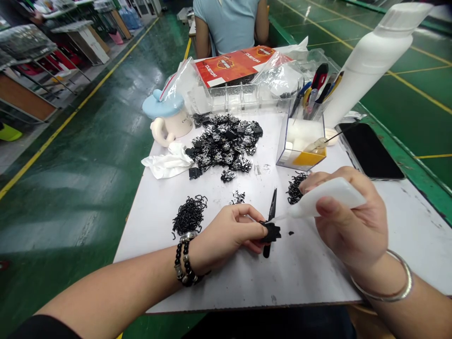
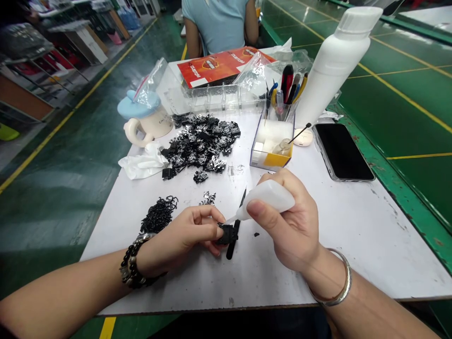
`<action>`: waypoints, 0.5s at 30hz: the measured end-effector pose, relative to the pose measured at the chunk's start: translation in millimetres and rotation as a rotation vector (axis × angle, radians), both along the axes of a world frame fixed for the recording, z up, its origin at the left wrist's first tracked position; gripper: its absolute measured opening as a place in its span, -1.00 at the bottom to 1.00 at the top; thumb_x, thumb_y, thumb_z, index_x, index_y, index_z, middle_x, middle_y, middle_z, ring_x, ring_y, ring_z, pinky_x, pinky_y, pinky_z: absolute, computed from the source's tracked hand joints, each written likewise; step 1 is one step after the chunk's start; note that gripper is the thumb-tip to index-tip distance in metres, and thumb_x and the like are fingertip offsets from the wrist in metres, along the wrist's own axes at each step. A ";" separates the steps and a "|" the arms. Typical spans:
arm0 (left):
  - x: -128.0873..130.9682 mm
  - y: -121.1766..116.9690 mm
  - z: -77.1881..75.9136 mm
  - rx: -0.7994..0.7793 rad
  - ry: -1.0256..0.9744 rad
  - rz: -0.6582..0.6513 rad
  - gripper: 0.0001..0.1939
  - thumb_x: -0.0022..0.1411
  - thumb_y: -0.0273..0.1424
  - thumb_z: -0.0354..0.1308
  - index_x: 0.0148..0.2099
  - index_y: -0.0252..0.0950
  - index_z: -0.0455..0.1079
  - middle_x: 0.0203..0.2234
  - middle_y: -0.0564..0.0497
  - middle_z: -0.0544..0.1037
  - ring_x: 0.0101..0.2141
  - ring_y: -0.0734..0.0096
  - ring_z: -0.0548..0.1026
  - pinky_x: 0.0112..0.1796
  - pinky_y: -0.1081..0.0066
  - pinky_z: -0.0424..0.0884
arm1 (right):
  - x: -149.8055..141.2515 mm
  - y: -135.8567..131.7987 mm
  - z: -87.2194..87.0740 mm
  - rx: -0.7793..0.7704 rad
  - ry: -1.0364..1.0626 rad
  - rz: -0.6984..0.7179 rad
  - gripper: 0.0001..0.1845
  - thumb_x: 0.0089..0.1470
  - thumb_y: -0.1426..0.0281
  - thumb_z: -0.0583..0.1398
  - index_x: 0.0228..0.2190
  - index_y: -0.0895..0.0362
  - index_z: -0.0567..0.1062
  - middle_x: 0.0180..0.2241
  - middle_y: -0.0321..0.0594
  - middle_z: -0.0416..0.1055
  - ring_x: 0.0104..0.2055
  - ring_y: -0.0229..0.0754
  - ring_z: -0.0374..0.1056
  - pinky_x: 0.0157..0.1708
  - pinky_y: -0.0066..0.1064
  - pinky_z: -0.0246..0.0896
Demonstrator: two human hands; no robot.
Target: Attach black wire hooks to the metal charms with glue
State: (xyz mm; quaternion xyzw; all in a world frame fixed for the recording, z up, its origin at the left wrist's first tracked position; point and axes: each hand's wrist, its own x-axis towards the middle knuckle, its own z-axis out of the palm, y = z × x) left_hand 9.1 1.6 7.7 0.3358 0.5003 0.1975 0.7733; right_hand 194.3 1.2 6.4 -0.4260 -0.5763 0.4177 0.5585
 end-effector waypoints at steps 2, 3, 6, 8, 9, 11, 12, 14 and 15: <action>0.1 0.3 -0.1 -0.004 0.000 0.001 -0.84 -0.09 -0.46 0.24 -0.39 -0.38 0.36 -0.57 -0.01 0.52 -0.53 0.46 0.48 -0.47 0.45 0.44 | 0.0 0.2 0.5 0.012 0.017 0.027 -0.79 0.07 0.19 0.21 -0.46 0.00 0.32 -0.52 -0.25 0.24 -0.41 -0.14 0.21 -0.44 -0.27 0.09; 0.2 0.3 -0.2 -0.007 0.002 0.000 -0.84 -0.09 -0.46 0.24 -0.39 -0.38 0.36 -0.57 -0.01 0.52 -0.53 0.46 0.48 -0.47 0.45 0.44 | 0.0 0.2 0.7 0.017 0.023 0.036 -0.81 0.08 0.21 0.20 -0.46 0.00 0.33 -0.52 -0.26 0.24 -0.41 -0.15 0.21 -0.44 -0.28 0.08; 0.4 0.4 -0.3 -0.007 0.007 -0.003 -0.85 -0.09 -0.47 0.23 -0.40 -0.38 0.35 -0.58 0.00 0.52 -0.54 0.47 0.48 -0.47 0.45 0.44 | 0.0 0.0 0.9 0.026 0.026 0.045 -0.83 0.08 0.23 0.20 -0.46 0.00 0.34 -0.53 -0.26 0.24 -0.41 -0.16 0.21 -0.44 -0.28 0.07; 0.5 0.3 -0.4 -0.003 0.009 -0.001 -0.85 -0.09 -0.47 0.23 -0.40 -0.37 0.35 -0.59 0.00 0.52 -0.55 0.47 0.48 -0.47 0.45 0.44 | -0.2 -0.3 0.8 0.030 0.020 0.040 -0.83 0.08 0.23 0.20 -0.46 0.00 0.34 -0.53 -0.27 0.24 -0.42 -0.15 0.21 -0.44 -0.28 0.07; 0.5 0.2 -0.5 -0.002 0.011 0.001 -0.85 -0.09 -0.47 0.23 -0.40 -0.37 0.35 -0.59 0.01 0.52 -0.55 0.47 0.48 -0.47 0.45 0.44 | -0.2 -0.4 0.8 0.029 0.016 0.038 -0.83 0.08 0.22 0.20 -0.46 0.00 0.34 -0.53 -0.27 0.24 -0.42 -0.15 0.21 -0.44 -0.28 0.07; 0.5 0.2 -0.9 -0.003 0.008 0.002 -0.85 -0.09 -0.47 0.24 -0.40 -0.37 0.35 -0.59 0.01 0.52 -0.55 0.47 0.48 -0.48 0.45 0.44 | -0.4 -0.6 0.9 0.034 0.014 0.030 -0.82 0.08 0.22 0.20 -0.47 0.00 0.34 -0.53 -0.27 0.24 -0.43 -0.16 0.22 -0.44 -0.28 0.07; 0.5 0.2 -1.1 -0.003 0.004 0.003 -0.84 -0.09 -0.47 0.24 -0.40 -0.37 0.35 -0.59 0.00 0.52 -0.55 0.47 0.48 -0.48 0.45 0.44 | -0.5 -0.8 1.0 0.036 0.017 0.029 -0.82 0.08 0.21 0.20 -0.47 0.00 0.35 -0.54 -0.27 0.25 -0.43 -0.16 0.22 -0.44 -0.28 0.07; 0.3 0.3 -1.6 -0.006 -0.001 0.003 -0.83 -0.09 -0.46 0.25 -0.39 -0.37 0.34 -0.58 0.00 0.52 -0.56 0.48 0.47 -0.48 0.45 0.44 | -0.5 -0.9 1.0 0.035 0.028 0.033 -0.82 0.08 0.22 0.21 -0.47 0.00 0.35 -0.54 -0.28 0.25 -0.44 -0.16 0.22 -0.44 -0.28 0.08; 0.2 0.3 -1.8 -0.009 -0.003 0.002 -0.83 -0.09 -0.46 0.25 -0.39 -0.37 0.34 -0.58 0.01 0.52 -0.57 0.48 0.47 -0.48 0.45 0.44 | -0.5 -0.7 0.7 0.034 0.032 0.036 -0.82 0.08 0.22 0.21 -0.47 0.00 0.35 -0.54 -0.28 0.25 -0.44 -0.17 0.22 -0.44 -0.28 0.08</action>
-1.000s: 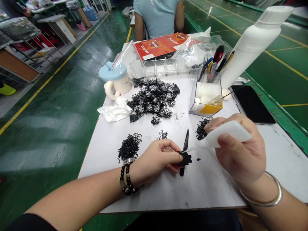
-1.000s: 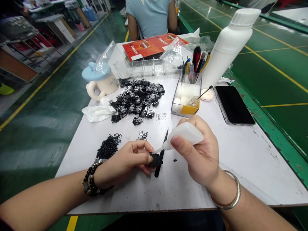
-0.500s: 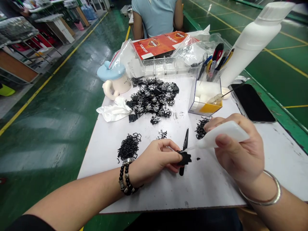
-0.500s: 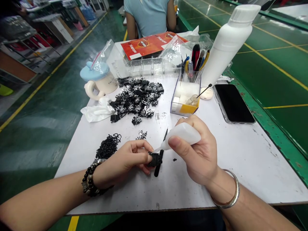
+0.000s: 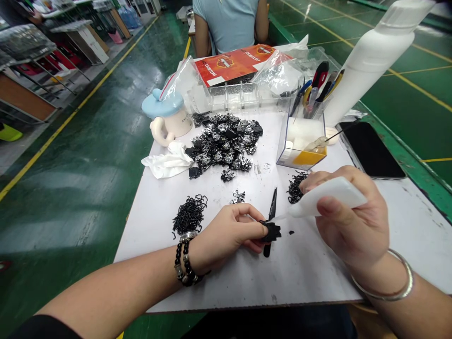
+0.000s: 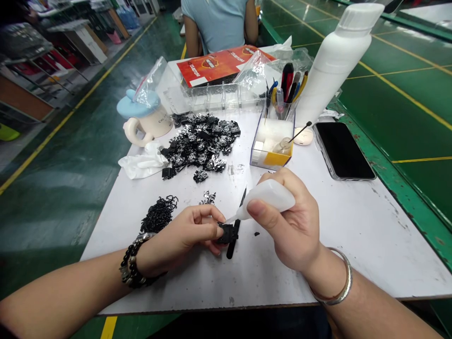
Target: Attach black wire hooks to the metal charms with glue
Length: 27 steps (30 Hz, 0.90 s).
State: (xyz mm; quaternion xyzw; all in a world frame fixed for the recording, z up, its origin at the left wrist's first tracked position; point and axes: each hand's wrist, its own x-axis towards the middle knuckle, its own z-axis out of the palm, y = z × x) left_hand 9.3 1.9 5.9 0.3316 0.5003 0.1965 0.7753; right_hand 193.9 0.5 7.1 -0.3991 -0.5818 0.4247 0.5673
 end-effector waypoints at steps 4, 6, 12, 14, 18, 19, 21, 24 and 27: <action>-0.3 0.2 -0.4 -0.002 -0.004 0.000 -0.83 -0.09 -0.46 0.25 -0.39 -0.37 0.34 -0.57 0.00 0.53 -0.57 0.49 0.47 -0.47 0.44 0.44 | 0.2 2.6 -2.9 0.036 0.020 -0.005 -0.84 0.07 0.25 0.22 -0.47 0.02 0.37 -0.54 -0.28 0.27 -0.44 -0.18 0.24 -0.45 -0.30 0.09; -0.5 0.4 -0.6 0.000 -0.003 0.001 -0.83 -0.09 -0.46 0.24 -0.39 -0.37 0.34 -0.57 0.00 0.53 -0.55 0.48 0.48 -0.47 0.45 0.45 | 0.2 4.6 -4.8 0.085 0.031 -0.006 -0.86 0.06 0.29 0.22 -0.47 0.04 0.38 -0.55 -0.28 0.29 -0.43 -0.18 0.25 -0.45 -0.30 0.10; -0.8 -0.4 -1.2 0.004 -0.006 0.003 -0.83 -0.10 -0.46 0.24 -0.40 -0.37 0.34 -0.57 -0.01 0.54 -0.55 0.47 0.49 -0.48 0.47 0.45 | -0.6 5.9 -5.4 0.122 0.045 -0.005 -0.87 0.05 0.34 0.23 -0.48 0.06 0.39 -0.55 -0.27 0.31 -0.39 -0.16 0.27 -0.44 -0.31 0.11; -0.7 -0.6 -1.6 0.002 -0.011 0.005 -0.83 -0.10 -0.46 0.24 -0.40 -0.37 0.35 -0.57 -0.01 0.54 -0.55 0.48 0.49 -0.49 0.48 0.45 | -1.0 6.1 -4.2 0.112 0.059 -0.012 -0.86 0.04 0.33 0.24 -0.49 0.07 0.39 -0.56 -0.28 0.31 -0.42 -0.18 0.26 -0.44 -0.31 0.11; -0.6 -0.5 -3.0 0.000 -0.029 0.012 -0.84 -0.11 -0.47 0.24 -0.40 -0.38 0.35 -0.59 0.00 0.53 -0.56 0.50 0.48 -0.52 0.51 0.44 | -0.7 9.4 -0.8 0.091 0.185 -0.033 -0.82 -0.01 0.31 0.26 -0.50 0.11 0.38 -0.57 -0.28 0.31 -0.51 -0.22 0.21 -0.47 -0.30 0.09; -0.5 -0.3 -3.4 0.000 -0.031 0.015 -0.84 -0.11 -0.47 0.24 -0.40 -0.38 0.35 -0.59 0.00 0.54 -0.56 0.50 0.48 -0.52 0.51 0.44 | -0.4 10.2 0.1 0.086 0.216 -0.028 -0.80 -0.02 0.30 0.27 -0.50 0.12 0.37 -0.58 -0.28 0.31 -0.53 -0.23 0.20 -0.47 -0.30 0.09; -0.5 0.1 -4.1 0.000 -0.034 0.019 -0.84 -0.11 -0.47 0.24 -0.40 -0.38 0.35 -0.60 0.01 0.54 -0.56 0.49 0.49 -0.52 0.51 0.44 | 0.4 10.6 1.2 0.069 0.254 0.009 -0.78 -0.02 0.29 0.26 -0.53 0.13 0.35 -0.59 -0.29 0.29 -0.57 -0.26 0.17 -0.49 -0.30 0.07; -0.1 0.7 -4.5 0.009 -0.031 0.019 -0.84 -0.10 -0.47 0.24 -0.39 -0.38 0.36 -0.60 0.01 0.53 -0.57 0.50 0.48 -0.52 0.51 0.45 | 1.3 7.7 0.7 0.027 0.229 0.084 -0.79 0.00 0.27 0.25 -0.49 0.11 0.36 -0.58 -0.29 0.30 -0.57 -0.26 0.17 -0.49 -0.31 0.07; 0.1 0.5 -3.8 0.007 -0.021 0.018 -0.83 -0.10 -0.46 0.24 -0.39 -0.37 0.36 -0.60 0.03 0.52 -0.56 0.49 0.49 -0.51 0.50 0.45 | 1.6 3.2 -1.5 0.001 0.129 0.116 -0.84 0.05 0.26 0.23 -0.41 0.08 0.41 -0.53 -0.26 0.32 -0.46 -0.20 0.23 -0.45 -0.31 0.11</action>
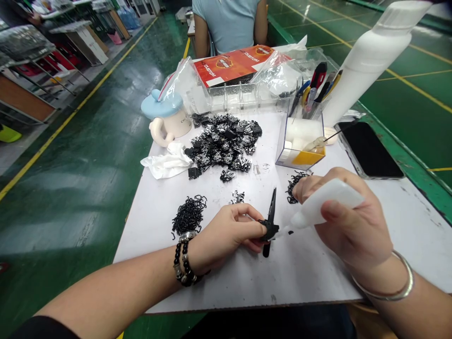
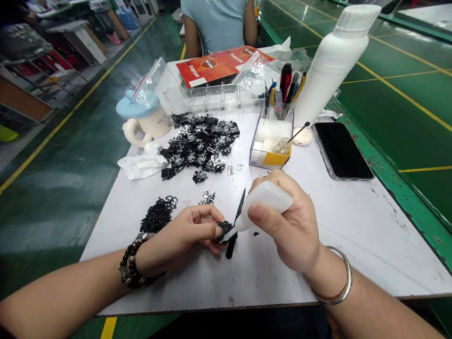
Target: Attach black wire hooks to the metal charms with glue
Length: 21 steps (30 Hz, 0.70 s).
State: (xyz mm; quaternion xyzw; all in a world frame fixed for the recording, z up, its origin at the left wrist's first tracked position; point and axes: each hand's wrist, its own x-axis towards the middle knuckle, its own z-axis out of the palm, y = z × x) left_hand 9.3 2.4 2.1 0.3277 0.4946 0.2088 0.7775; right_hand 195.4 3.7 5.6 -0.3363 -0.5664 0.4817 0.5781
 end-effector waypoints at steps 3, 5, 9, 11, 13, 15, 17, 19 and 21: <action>-0.2 -0.8 1.0 -0.008 0.005 0.002 -0.83 -0.11 -0.47 0.24 -0.39 -0.37 0.35 -0.61 0.03 0.52 -0.56 0.48 0.49 -0.51 0.50 0.45 | 0.0 -2.3 -2.2 -0.003 -0.065 0.015 -0.86 0.07 0.26 0.21 -0.38 0.07 0.42 -0.46 -0.23 0.34 -0.37 -0.17 0.26 -0.44 -0.32 0.12; -0.3 -1.0 1.5 -0.011 0.009 0.003 -0.83 -0.10 -0.46 0.24 -0.39 -0.37 0.35 -0.60 0.03 0.52 -0.57 0.49 0.49 -0.51 0.50 0.45 | 0.2 -2.3 -3.1 -0.006 -0.081 0.021 -0.87 0.08 0.27 0.21 -0.37 0.07 0.42 -0.43 -0.21 0.34 -0.33 -0.16 0.26 -0.45 -0.32 0.12; 0.4 -0.2 2.6 -0.023 0.015 0.001 -0.83 -0.11 -0.46 0.24 -0.40 -0.37 0.35 -0.59 0.01 0.53 -0.56 0.47 0.50 -0.51 0.49 0.45 | 1.2 -1.9 -3.8 -0.008 -0.087 0.031 -0.88 0.09 0.28 0.20 -0.37 0.06 0.42 -0.42 -0.21 0.33 -0.33 -0.16 0.25 -0.46 -0.32 0.09; 0.8 0.3 3.2 -0.029 0.018 0.001 -0.83 -0.12 -0.47 0.24 -0.40 -0.36 0.34 -0.59 0.01 0.53 -0.56 0.46 0.50 -0.51 0.49 0.45 | 1.4 -2.3 -3.7 -0.010 -0.084 0.027 -0.88 0.09 0.28 0.20 -0.36 0.06 0.41 -0.41 -0.21 0.33 -0.32 -0.16 0.25 -0.46 -0.32 0.09; 0.7 0.6 3.5 -0.031 0.024 0.001 -0.83 -0.12 -0.47 0.24 -0.41 -0.36 0.34 -0.59 0.01 0.53 -0.56 0.46 0.50 -0.51 0.49 0.44 | 0.9 -2.7 -3.1 -0.010 -0.079 0.021 -0.88 0.08 0.29 0.21 -0.38 0.07 0.41 -0.41 -0.21 0.34 -0.32 -0.16 0.26 -0.46 -0.33 0.10; 0.2 0.5 3.2 -0.028 0.027 0.004 -0.83 -0.12 -0.47 0.24 -0.41 -0.36 0.34 -0.59 0.01 0.53 -0.56 0.47 0.50 -0.51 0.50 0.44 | -0.4 -2.0 -1.5 -0.013 -0.047 0.014 -0.87 0.07 0.29 0.21 -0.41 0.09 0.40 -0.45 -0.23 0.34 -0.37 -0.18 0.26 -0.46 -0.33 0.10; -0.5 0.2 2.7 -0.018 0.020 0.002 -0.83 -0.11 -0.46 0.24 -0.41 -0.37 0.34 -0.59 0.00 0.53 -0.56 0.49 0.49 -0.52 0.51 0.44 | -1.8 0.8 0.4 -0.004 0.038 -0.021 -0.84 0.05 0.30 0.22 -0.45 0.12 0.38 -0.53 -0.26 0.32 -0.47 -0.22 0.23 -0.47 -0.33 0.10; -1.0 0.0 2.3 -0.014 0.009 0.002 -0.82 -0.12 -0.46 0.24 -0.40 -0.37 0.34 -0.58 0.00 0.53 -0.57 0.50 0.48 -0.53 0.51 0.44 | -2.0 6.1 1.6 0.017 0.147 -0.137 -0.81 0.04 0.28 0.21 -0.48 0.13 0.36 -0.58 -0.29 0.28 -0.54 -0.24 0.19 -0.49 -0.32 0.10; -1.2 -0.1 2.2 -0.017 0.003 -0.001 -0.82 -0.13 -0.46 0.24 -0.40 -0.37 0.34 -0.59 0.00 0.53 -0.57 0.50 0.47 -0.53 0.51 0.44 | -0.4 13.7 0.7 0.025 0.210 -0.288 -0.82 0.04 0.29 0.20 -0.47 0.11 0.34 -0.58 -0.30 0.26 -0.54 -0.24 0.19 -0.52 -0.34 0.09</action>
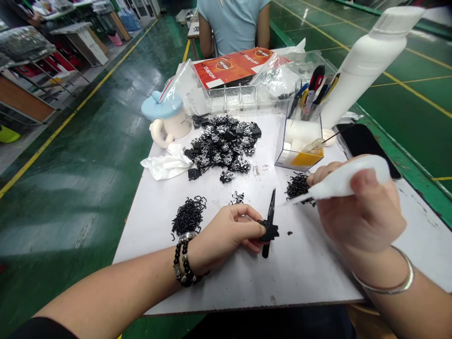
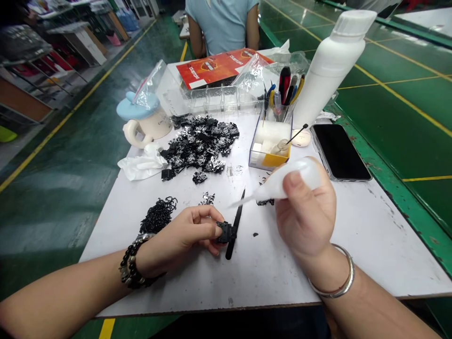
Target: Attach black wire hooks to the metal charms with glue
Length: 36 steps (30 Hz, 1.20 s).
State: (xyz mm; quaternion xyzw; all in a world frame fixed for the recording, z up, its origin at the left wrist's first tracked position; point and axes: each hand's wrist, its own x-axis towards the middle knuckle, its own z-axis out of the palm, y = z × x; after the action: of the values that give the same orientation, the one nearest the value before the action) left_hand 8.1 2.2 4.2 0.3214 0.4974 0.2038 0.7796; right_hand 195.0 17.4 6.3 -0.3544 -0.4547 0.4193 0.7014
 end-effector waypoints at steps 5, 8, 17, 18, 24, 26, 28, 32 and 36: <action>0.9 -0.8 0.0 0.009 0.002 0.011 -0.82 -0.13 -0.46 0.23 -0.40 -0.37 0.34 -0.59 -0.01 0.53 -0.57 0.50 0.47 -0.53 0.52 0.43 | 3.6 23.3 -13.3 -0.134 -0.420 -0.052 -0.77 0.01 0.33 0.19 -0.44 0.06 0.18 -0.56 -0.38 0.23 -0.53 -0.27 0.20 -0.49 -0.40 0.14; 1.5 -1.5 -0.2 0.017 0.005 0.010 -0.83 -0.12 -0.46 0.23 -0.40 -0.36 0.33 -0.59 -0.01 0.52 -0.57 0.50 0.47 -0.54 0.51 0.42 | -2.8 35.4 -24.7 -0.129 -0.697 -0.058 -0.70 -0.11 0.41 0.26 -0.42 0.07 0.19 -0.50 -0.37 0.25 -0.46 -0.27 0.24 -0.45 -0.41 0.12; 0.3 -0.9 1.3 0.042 0.018 -0.014 -0.84 -0.10 -0.46 0.22 -0.40 -0.36 0.31 -0.58 0.00 0.51 -0.55 0.50 0.45 -0.52 0.51 0.41 | 9.7 41.8 -14.9 0.158 -0.894 -0.355 -0.65 -0.20 0.44 0.32 -0.36 0.09 0.28 -0.39 -0.28 0.26 -0.41 -0.23 0.17 -0.41 -0.37 0.09; 0.0 -1.2 1.3 0.047 0.021 -0.014 -0.84 -0.09 -0.46 0.22 -0.40 -0.36 0.31 -0.58 0.00 0.51 -0.55 0.51 0.45 -0.51 0.51 0.41 | 18.2 42.4 -9.9 0.202 -0.860 -0.476 -0.66 -0.18 0.43 0.31 -0.34 0.08 0.30 -0.34 -0.24 0.25 -0.40 -0.23 0.15 -0.41 -0.36 0.06; -0.2 -2.5 0.8 0.050 0.022 -0.011 -0.83 -0.09 -0.46 0.21 -0.39 -0.36 0.31 -0.58 -0.01 0.51 -0.55 0.49 0.46 -0.52 0.50 0.41 | 53.1 55.8 0.9 0.208 -0.943 -0.654 -0.74 0.02 0.40 0.23 -0.18 0.12 0.47 -0.32 -0.17 0.45 -0.37 -0.16 0.34 -0.28 -0.27 0.15; 0.4 -2.1 0.8 0.051 0.021 -0.010 -0.84 -0.09 -0.47 0.21 -0.40 -0.36 0.31 -0.58 -0.01 0.52 -0.54 0.49 0.46 -0.52 0.51 0.42 | 54.4 58.1 -1.3 0.220 -0.976 -0.699 -0.75 0.07 0.40 0.19 -0.17 0.14 0.49 -0.39 -0.18 0.47 -0.34 -0.12 0.37 -0.17 -0.19 0.14; 0.9 -1.6 0.8 0.050 0.015 -0.009 -0.85 -0.10 -0.48 0.21 -0.40 -0.36 0.32 -0.59 -0.01 0.51 -0.55 0.49 0.46 -0.52 0.51 0.42 | 53.9 57.6 -2.1 0.234 -1.012 -0.693 -0.75 0.08 0.40 0.18 -0.15 0.11 0.49 -0.40 -0.18 0.47 -0.33 -0.11 0.37 -0.11 -0.14 0.09; 1.0 -1.8 0.4 0.054 0.011 0.004 -0.87 -0.09 -0.49 0.20 -0.42 -0.36 0.32 -0.60 -0.01 0.51 -0.55 0.48 0.47 -0.53 0.51 0.42 | 53.6 52.9 2.9 0.216 -1.098 -0.631 -0.81 0.07 0.37 0.20 -0.23 0.03 0.54 -0.34 -0.16 0.48 -0.21 -0.02 0.34 -0.07 -0.11 0.02; 0.5 -2.6 -0.2 0.057 -0.003 0.010 -0.87 -0.09 -0.49 0.21 -0.43 -0.35 0.33 -0.61 0.01 0.49 -0.54 0.47 0.47 -0.52 0.49 0.42 | 50.0 51.3 4.6 0.190 -1.059 -0.665 -0.79 0.10 0.35 0.19 -0.20 0.06 0.54 -0.35 -0.14 0.48 -0.25 -0.01 0.36 -0.04 -0.06 0.03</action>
State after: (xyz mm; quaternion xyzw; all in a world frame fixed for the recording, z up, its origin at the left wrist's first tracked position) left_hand 8.6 -0.3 4.0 0.3409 0.4917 0.2223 0.7698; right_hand 245.1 68.7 10.9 -0.5724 -0.6409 -0.0954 0.5025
